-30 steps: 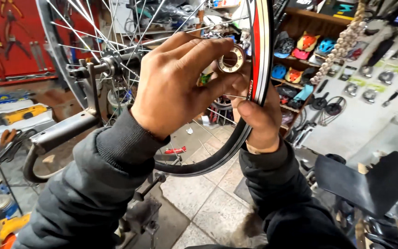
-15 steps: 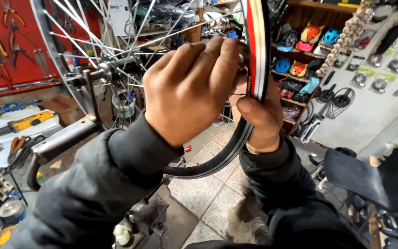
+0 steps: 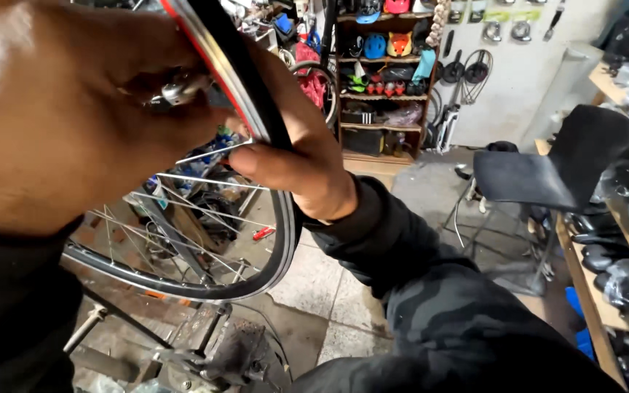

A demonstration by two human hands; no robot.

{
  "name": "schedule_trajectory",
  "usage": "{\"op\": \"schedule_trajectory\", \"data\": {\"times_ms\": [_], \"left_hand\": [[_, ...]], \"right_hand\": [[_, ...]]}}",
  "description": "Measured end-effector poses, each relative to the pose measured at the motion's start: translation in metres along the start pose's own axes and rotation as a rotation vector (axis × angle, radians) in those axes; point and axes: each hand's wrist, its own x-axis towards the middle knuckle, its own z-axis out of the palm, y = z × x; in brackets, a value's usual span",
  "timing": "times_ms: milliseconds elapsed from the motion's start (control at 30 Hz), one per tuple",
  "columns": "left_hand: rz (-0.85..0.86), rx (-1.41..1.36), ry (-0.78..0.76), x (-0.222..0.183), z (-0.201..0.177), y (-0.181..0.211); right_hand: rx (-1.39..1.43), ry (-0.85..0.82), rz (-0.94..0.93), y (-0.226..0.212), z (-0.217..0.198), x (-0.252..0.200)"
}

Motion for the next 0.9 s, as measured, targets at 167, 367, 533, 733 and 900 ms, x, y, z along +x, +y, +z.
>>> {"op": "schedule_trajectory", "data": {"times_ms": [167,367,533,733,900], "left_hand": [[-0.057,0.190,0.058,-0.009,-0.003,0.002],[-0.056,0.242,0.292,-0.032,0.015,0.010],[0.015,0.217,0.524,-0.038,0.021,-0.001],[0.109,0.430,0.624,-0.016,0.019,-0.024],[-0.152,0.539,0.570,-0.012,0.023,-0.024]], "right_hand": [[-0.024,-0.044,-0.005,-0.007,0.000,0.007],[0.021,-0.103,0.022,-0.002,-0.013,-0.003],[0.079,-0.140,0.011,0.012,-0.017,-0.013],[0.108,-0.123,-0.003,0.017,-0.017,-0.020],[0.102,-0.108,-0.021,0.019,-0.015,-0.022]]}}
